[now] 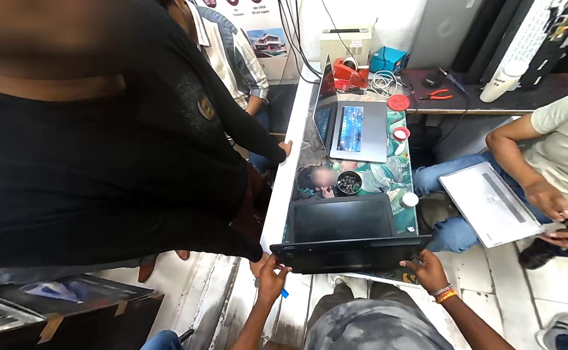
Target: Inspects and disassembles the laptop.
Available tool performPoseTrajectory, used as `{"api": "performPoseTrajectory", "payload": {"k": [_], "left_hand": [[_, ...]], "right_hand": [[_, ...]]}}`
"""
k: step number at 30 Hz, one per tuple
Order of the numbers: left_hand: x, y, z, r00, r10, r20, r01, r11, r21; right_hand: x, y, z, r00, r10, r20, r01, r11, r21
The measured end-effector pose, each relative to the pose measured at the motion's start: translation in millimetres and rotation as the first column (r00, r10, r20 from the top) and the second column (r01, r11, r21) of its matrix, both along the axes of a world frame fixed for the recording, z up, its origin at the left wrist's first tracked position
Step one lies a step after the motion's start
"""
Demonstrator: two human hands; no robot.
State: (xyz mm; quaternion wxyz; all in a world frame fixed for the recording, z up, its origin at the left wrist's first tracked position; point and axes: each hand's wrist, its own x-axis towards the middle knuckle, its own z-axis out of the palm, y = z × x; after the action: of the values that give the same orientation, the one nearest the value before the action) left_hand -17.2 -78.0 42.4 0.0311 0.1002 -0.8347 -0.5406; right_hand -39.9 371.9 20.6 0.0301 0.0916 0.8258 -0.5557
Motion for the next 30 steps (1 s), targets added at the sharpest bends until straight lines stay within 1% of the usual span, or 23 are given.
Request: {"api": "performPoseTrajectory", "payload": {"k": [3,5,7,9,11,13,15,17,20,22,25,28,30], "left_hand": [[14.8,0.5,3.2,1.000,0.002,0.013,-0.001,1.000,-0.023],[25.8,-0.9,0.3,1.000,0.001,0.013,0.000,0.998,-0.069],[33.6,-2.5,-3.9,0.998,-0.019,-0.052,0.012,0.991,-0.136],[35.5,-4.1,-7.4,0.988,-0.050,-0.144,0.029,0.989,-0.148],[33.2,-4.4,-6.6,0.976,-0.076,-0.203,0.053,0.992,-0.117],[27.2,-4.5,-6.6,0.956,-0.091,-0.280,0.076,0.995,-0.062],[19.2,-4.9,-6.3,0.932,-0.115,-0.343,0.097,0.993,-0.067],[11.1,-4.3,-5.9,0.915,-0.140,-0.378,0.110,0.989,-0.101],[-0.7,1.2,-5.1,0.897,-0.150,-0.417,0.087,0.982,-0.167],[-5.5,3.2,-8.3,0.875,-0.163,-0.456,0.063,0.972,-0.226],[-3.4,1.4,-17.3,0.854,-0.198,-0.480,0.062,0.957,-0.285],[4.9,-0.7,-23.4,0.872,-0.205,-0.444,0.066,0.949,-0.309],[9.1,-1.6,-27.1,0.883,-0.196,-0.426,0.070,0.953,-0.293]], "right_hand": [[12.6,-1.6,1.5,0.999,-0.009,-0.031,0.010,1.000,0.008],[21.0,-1.8,1.0,0.997,-0.002,-0.079,0.005,0.999,0.033],[26.6,-0.5,-2.1,0.990,0.016,-0.138,-0.009,0.999,0.048],[29.1,0.1,-5.0,0.982,0.019,-0.186,-0.016,1.000,0.016],[29.9,-0.4,-6.7,0.974,-0.005,-0.226,-0.008,0.998,-0.057],[27.7,0.6,-10.0,0.955,-0.027,-0.294,-0.001,0.995,-0.095],[22.1,3.8,-13.6,0.930,-0.019,-0.367,-0.014,0.996,-0.085],[15.7,5.5,-13.5,0.916,-0.013,-0.401,-0.022,0.996,-0.082],[8.1,7.4,-18.2,0.890,0.011,-0.457,-0.007,1.000,0.011],[6.7,7.5,-22.4,0.882,0.022,-0.471,0.009,0.998,0.064],[12.9,9.6,-28.0,0.886,0.040,-0.461,0.008,0.995,0.101],[17.2,11.1,-30.8,0.881,0.069,-0.469,-0.023,0.995,0.102],[17.4,10.9,-32.7,0.886,0.075,-0.458,-0.045,0.996,0.075]]}}
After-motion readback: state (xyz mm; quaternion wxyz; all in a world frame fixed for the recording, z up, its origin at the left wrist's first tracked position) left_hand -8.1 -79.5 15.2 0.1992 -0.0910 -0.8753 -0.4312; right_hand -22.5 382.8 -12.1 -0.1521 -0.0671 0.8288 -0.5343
